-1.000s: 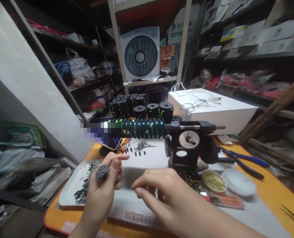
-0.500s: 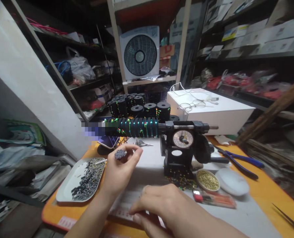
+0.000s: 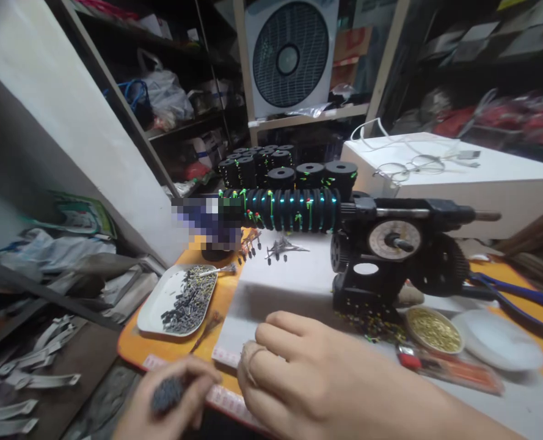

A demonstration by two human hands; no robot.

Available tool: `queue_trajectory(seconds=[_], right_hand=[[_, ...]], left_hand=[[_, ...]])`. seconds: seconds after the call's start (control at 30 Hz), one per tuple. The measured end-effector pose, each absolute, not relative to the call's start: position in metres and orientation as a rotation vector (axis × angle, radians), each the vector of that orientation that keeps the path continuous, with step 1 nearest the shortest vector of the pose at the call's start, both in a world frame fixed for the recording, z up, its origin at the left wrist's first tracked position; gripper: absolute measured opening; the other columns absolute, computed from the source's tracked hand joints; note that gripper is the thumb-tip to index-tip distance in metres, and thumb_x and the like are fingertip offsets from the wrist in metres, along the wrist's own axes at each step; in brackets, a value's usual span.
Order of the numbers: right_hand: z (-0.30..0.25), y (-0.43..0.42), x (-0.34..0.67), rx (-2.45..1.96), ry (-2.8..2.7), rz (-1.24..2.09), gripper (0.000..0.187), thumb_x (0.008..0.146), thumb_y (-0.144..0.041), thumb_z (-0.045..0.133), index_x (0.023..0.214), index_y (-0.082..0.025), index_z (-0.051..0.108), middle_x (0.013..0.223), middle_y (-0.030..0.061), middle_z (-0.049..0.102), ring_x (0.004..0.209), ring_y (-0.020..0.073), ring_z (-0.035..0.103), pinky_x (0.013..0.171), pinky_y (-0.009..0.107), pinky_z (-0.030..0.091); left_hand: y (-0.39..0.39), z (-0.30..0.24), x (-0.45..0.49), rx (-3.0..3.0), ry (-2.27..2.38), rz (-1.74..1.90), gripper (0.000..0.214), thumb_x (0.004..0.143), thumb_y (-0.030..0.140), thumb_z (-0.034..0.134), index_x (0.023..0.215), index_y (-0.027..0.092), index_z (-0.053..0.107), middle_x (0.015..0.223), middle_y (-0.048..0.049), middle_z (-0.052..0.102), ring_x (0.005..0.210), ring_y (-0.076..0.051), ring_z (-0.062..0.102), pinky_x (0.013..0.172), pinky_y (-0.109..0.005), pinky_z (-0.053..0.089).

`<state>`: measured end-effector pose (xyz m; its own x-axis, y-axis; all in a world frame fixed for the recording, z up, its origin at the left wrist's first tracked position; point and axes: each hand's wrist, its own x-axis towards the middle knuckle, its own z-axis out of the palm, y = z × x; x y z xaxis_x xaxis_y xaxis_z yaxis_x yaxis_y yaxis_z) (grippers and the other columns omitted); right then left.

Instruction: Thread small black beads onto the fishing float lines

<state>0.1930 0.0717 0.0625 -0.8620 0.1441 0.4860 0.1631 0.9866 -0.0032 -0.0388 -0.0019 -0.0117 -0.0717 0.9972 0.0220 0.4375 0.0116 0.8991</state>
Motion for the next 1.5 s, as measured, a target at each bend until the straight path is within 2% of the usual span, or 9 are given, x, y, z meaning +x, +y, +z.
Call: queue_trajectory(seconds=[0.2, 0.33, 0.5, 0.6, 0.7, 0.83, 1.1, 1.3, 1.5], right_hand=[[0.048, 0.07, 0.186, -0.39, -2.586, 0.072, 0.031, 0.103, -0.008, 0.037, 0.103, -0.011, 0.069, 0.081, 0.008, 0.067, 0.065, 0.0188, 0.055, 0.058, 0.032, 0.043], [0.039, 0.066, 0.184, -0.447, -2.558, 0.224, 0.024, 0.1, -0.01, 0.045, 0.106, -0.012, 0.068, 0.084, 0.0085, 0.067, 0.068, 0.0189, 0.058, 0.06, 0.031, 0.045], [0.033, 0.06, 0.182, -0.504, -2.451, 0.51, 0.023, 0.095, -0.005, 0.052, 0.102, -0.014, 0.071, 0.085, 0.0074, 0.068, 0.071, 0.0167, 0.061, 0.062, 0.026, 0.048], [0.03, 0.06, 0.18, -0.505, -2.296, 0.713, 0.024, 0.092, -0.002, 0.054, 0.103, -0.012, 0.073, 0.084, 0.0079, 0.066, 0.072, 0.0147, 0.06, 0.063, 0.023, 0.049], [0.03, 0.061, 0.181, -0.534, -2.113, 0.831, 0.02, 0.092, -0.003, 0.058, 0.1, -0.012, 0.074, 0.081, 0.0068, 0.063, 0.071, 0.013, 0.059, 0.061, 0.02, 0.049], [0.032, 0.065, 0.186, -0.526, -2.039, 0.837, 0.018, 0.093, -0.005, 0.06, 0.101, -0.013, 0.074, 0.08, 0.0044, 0.063, 0.07, 0.0111, 0.06, 0.06, 0.018, 0.049], [0.031, 0.078, 0.189, -0.691, -1.977, 1.082, 0.013, 0.093, -0.015, 0.067, 0.089, -0.017, 0.08, 0.078, 0.0024, 0.067, 0.069, 0.0104, 0.063, 0.062, 0.018, 0.05], [0.033, 0.071, 0.186, -0.657, -1.942, 1.116, 0.012, 0.092, -0.014, 0.067, 0.089, -0.017, 0.079, 0.076, 0.002, 0.066, 0.066, 0.0104, 0.061, 0.059, 0.02, 0.048], [0.033, 0.063, 0.183, -0.736, -1.953, 0.954, 0.015, 0.088, -0.008, 0.06, 0.08, -0.015, 0.07, 0.071, 0.0006, 0.06, 0.063, 0.011, 0.054, 0.054, 0.021, 0.044]], left_hand=[[0.022, -0.024, -0.07, 1.944, 1.963, 0.674, 0.022, 0.095, 0.031, 0.054, 0.114, 0.024, 0.065, 0.111, -0.0095, 0.078, 0.097, -0.032, 0.075, 0.081, -0.042, 0.055], [0.022, -0.032, -0.064, 2.047, 2.005, 0.595, 0.018, 0.097, 0.022, 0.047, 0.101, 0.025, 0.065, 0.099, -0.0076, 0.076, 0.084, -0.031, 0.075, 0.072, -0.041, 0.054], [0.008, -0.023, -0.05, 1.654, 1.817, 1.225, 0.007, 0.09, 0.029, 0.061, 0.087, 0.023, 0.06, 0.079, -0.0038, 0.068, 0.071, -0.021, 0.067, 0.066, -0.03, 0.049], [0.001, -0.022, -0.03, 1.076, 1.573, 1.321, 0.027, 0.087, 0.045, 0.07, 0.084, 0.021, 0.057, 0.06, 0.0022, 0.063, 0.042, -0.007, 0.042, 0.045, -0.019, 0.03], [0.0, -0.023, -0.007, 0.831, 1.354, 1.354, 0.041, 0.076, 0.054, 0.079, 0.081, 0.019, 0.059, 0.057, 0.0052, 0.058, 0.039, -0.001, 0.026, 0.042, -0.015, 0.017], [0.005, -0.022, 0.012, 0.758, 1.264, 1.424, 0.04, 0.071, 0.053, 0.084, 0.078, 0.019, 0.064, 0.054, 0.0069, 0.05, 0.04, 0.0, 0.028, 0.04, -0.013, 0.016], [0.004, -0.028, 0.023, 0.857, 1.137, 1.457, 0.031, 0.078, 0.046, 0.081, 0.076, 0.019, 0.067, 0.071, 0.0004, 0.065, 0.04, 0.001, 0.026, 0.037, -0.015, 0.019], [0.005, -0.024, 0.028, 0.923, 1.171, 1.493, 0.032, 0.079, 0.046, 0.08, 0.067, 0.02, 0.065, 0.066, -0.0004, 0.062, 0.061, -0.012, 0.054, 0.058, -0.022, 0.043], [0.004, -0.01, 0.045, 0.765, 1.255, 1.661, 0.032, 0.063, 0.043, 0.092, 0.07, 0.022, 0.069, 0.062, 0.0041, 0.056, 0.048, -0.006, 0.04, 0.042, -0.016, 0.031]])
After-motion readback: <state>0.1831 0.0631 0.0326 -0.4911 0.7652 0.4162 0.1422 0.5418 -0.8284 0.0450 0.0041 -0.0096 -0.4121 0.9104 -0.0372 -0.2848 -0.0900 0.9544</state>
